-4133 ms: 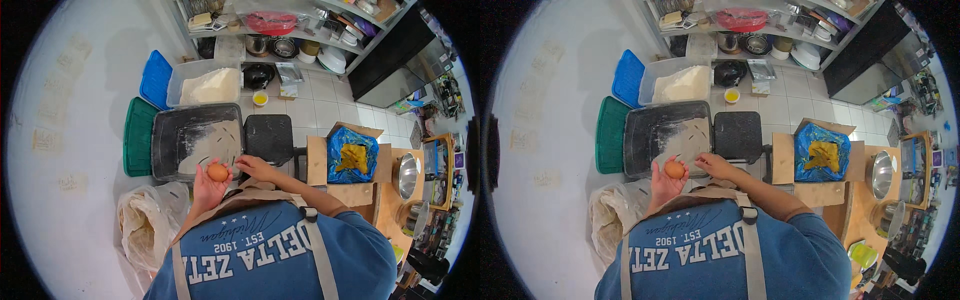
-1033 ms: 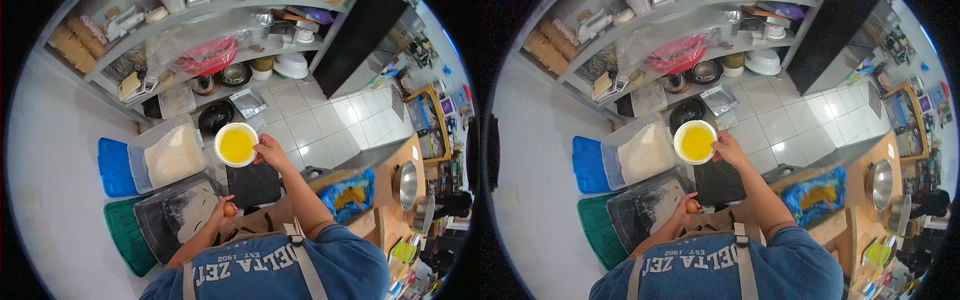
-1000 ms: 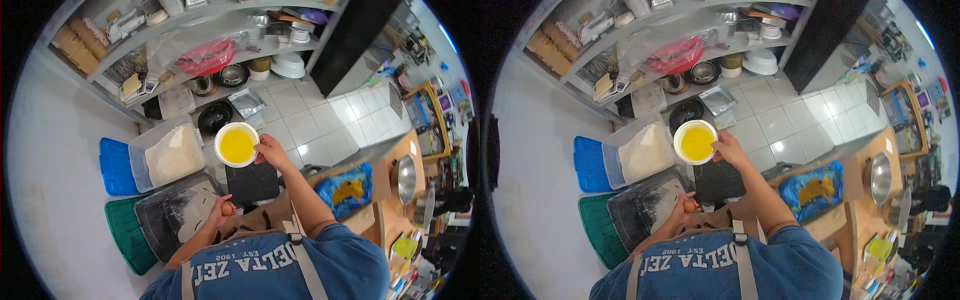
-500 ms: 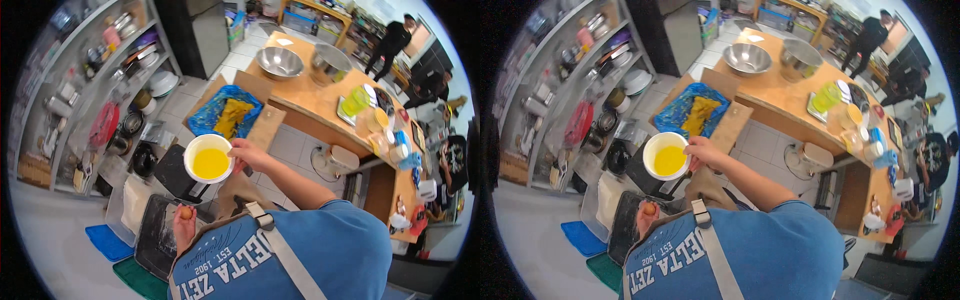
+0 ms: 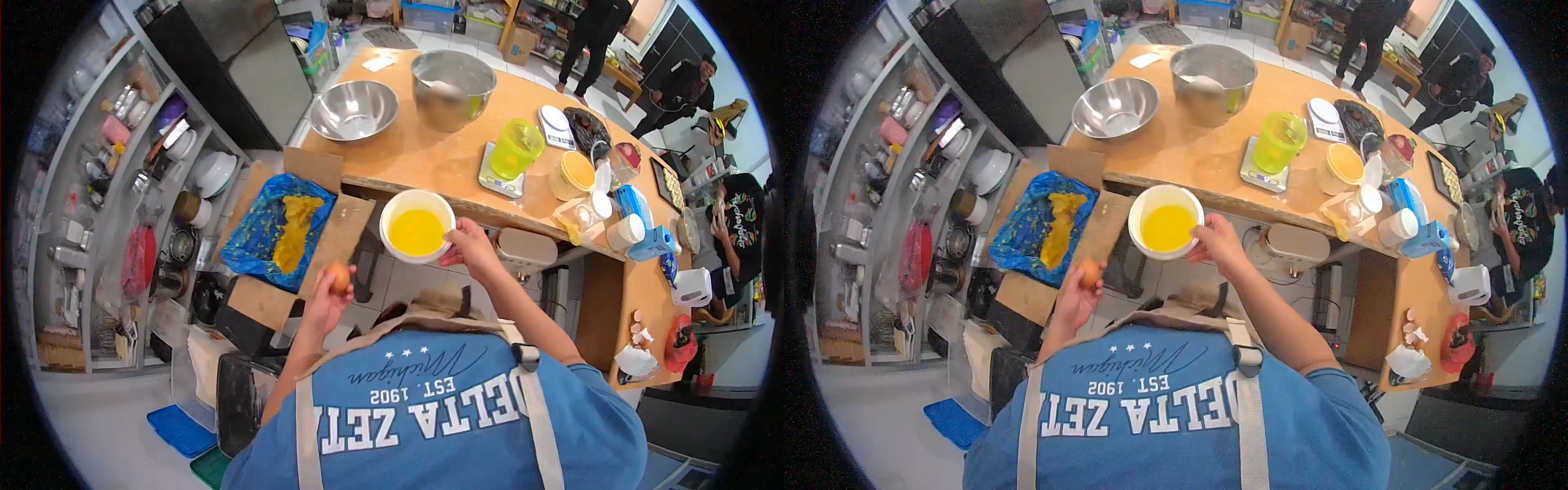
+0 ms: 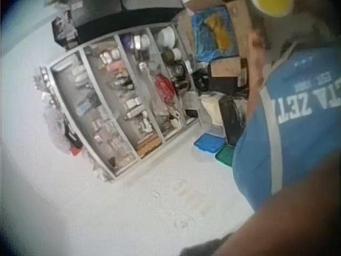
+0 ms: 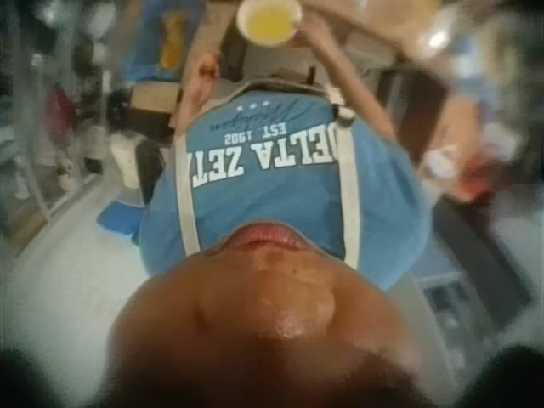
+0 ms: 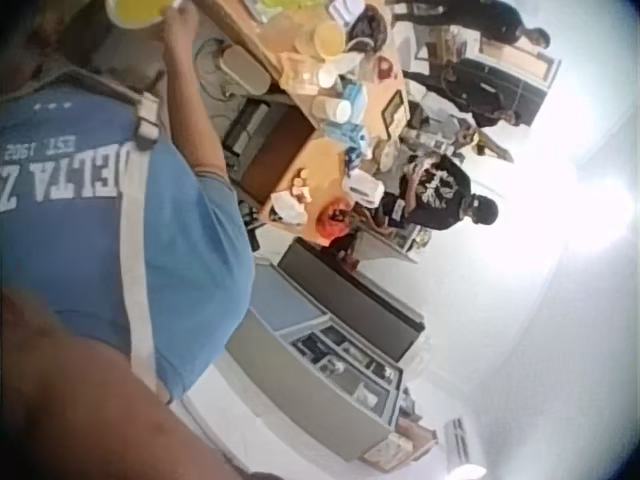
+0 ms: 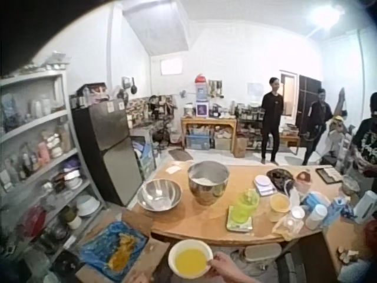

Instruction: The person pours flour from a bowl into a large mixing bowl, cracks and separates egg yolks into a container on a digital scale, and pours milk from a carton into the container.

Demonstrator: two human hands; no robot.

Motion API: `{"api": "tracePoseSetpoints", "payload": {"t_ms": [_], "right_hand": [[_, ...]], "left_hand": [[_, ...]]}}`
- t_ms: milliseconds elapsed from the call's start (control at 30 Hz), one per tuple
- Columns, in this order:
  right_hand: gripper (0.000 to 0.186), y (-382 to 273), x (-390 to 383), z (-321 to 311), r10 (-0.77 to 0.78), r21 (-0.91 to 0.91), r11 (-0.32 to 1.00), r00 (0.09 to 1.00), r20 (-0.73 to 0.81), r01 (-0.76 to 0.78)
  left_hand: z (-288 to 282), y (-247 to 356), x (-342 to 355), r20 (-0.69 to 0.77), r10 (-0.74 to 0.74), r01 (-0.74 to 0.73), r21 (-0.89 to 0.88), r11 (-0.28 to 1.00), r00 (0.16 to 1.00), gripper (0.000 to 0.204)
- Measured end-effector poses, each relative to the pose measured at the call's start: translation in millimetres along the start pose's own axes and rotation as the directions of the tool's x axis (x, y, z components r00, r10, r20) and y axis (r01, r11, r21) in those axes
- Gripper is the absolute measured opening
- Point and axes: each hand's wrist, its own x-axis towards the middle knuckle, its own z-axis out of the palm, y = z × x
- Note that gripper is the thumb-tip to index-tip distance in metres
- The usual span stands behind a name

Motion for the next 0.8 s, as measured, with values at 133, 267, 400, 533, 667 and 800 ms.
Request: {"api": "tracePoseSetpoints", "payload": {"t_ms": [133,267,400,533,667,800], "right_hand": [[0.023,-14,51,-41,0.013,0.097,0.995,0.998,-0.065,-0.007],[0.027,-16,114,-60,0.007,0.166,0.986,0.997,-0.079,0.006],[0.029,-19,160,-63,0.002,0.221,0.975,0.991,-0.133,0.027],[0.029,-19,203,-65,-0.007,0.266,0.963,0.986,-0.167,0.052],[0.032,-18,224,-72,0.011,0.305,0.951,0.98,-0.197,0.051],[0.038,-26,225,-78,0.038,0.322,0.947,0.988,-0.147,0.012]], "left_hand": [[78,-3,56,0.101,-0.033,0.034,-0.013,0.999,0.994,0.035],[101,-5,91,0.157,-0.083,0.093,-0.059,0.994,0.984,0.036],[101,11,123,0.149,-0.094,0.098,-0.018,0.995,0.984,0.036],[104,38,172,0.14,-0.052,0.055,-0.011,0.998,0.989,0.038],[116,53,214,0.184,-0.068,0.069,0.002,0.998,0.98,0.039],[138,61,251,0.172,-0.162,0.148,0.087,0.985,0.972,0.042]]}}
